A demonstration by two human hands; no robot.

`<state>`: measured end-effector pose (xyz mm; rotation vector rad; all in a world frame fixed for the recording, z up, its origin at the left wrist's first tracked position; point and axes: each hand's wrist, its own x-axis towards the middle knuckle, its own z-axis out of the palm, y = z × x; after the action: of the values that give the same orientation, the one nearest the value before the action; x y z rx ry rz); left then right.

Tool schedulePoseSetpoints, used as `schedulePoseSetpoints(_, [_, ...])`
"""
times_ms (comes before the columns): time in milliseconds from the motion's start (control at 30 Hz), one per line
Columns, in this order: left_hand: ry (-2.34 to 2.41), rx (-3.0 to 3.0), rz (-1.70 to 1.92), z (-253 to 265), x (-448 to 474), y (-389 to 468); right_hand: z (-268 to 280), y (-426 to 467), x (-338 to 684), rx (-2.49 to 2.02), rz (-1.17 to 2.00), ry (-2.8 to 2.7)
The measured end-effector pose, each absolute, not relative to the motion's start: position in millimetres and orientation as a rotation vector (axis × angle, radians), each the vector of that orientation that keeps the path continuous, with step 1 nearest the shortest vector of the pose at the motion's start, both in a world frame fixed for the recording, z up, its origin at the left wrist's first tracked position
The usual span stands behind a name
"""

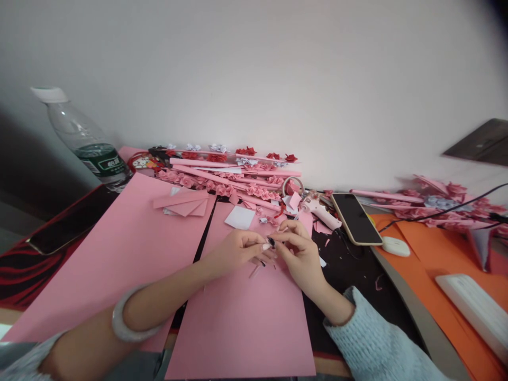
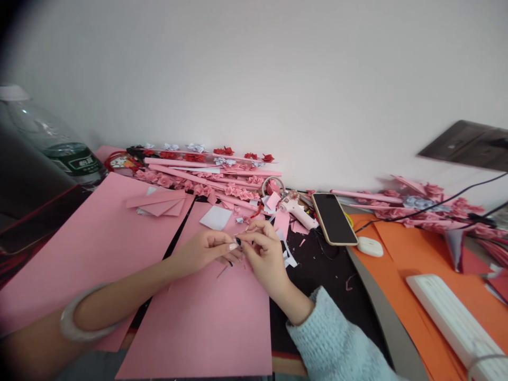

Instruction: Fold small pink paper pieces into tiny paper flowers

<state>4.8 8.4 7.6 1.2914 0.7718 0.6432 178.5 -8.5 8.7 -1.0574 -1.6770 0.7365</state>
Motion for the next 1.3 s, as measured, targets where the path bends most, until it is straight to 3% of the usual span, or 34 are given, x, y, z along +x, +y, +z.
schedulePoseSetpoints(467, [0.816, 1.258, 0.793, 6.0, 7.6, 8.5, 9.5, -7.8, 178.9, -1.083, 0.787, -1.631])
schedulePoseSetpoints(733, [0.721, 1.306, 0.657, 9.8, 7.8, 7.0, 6.3, -8.5, 176.9, -1.077, 0.890, -1.603])
schedulePoseSetpoints(1300, [0.743, 1.304, 0.704, 9.3, 6.1, 6.8, 11.5, -10.8, 181.3, -0.969, 0.339, -1.968])
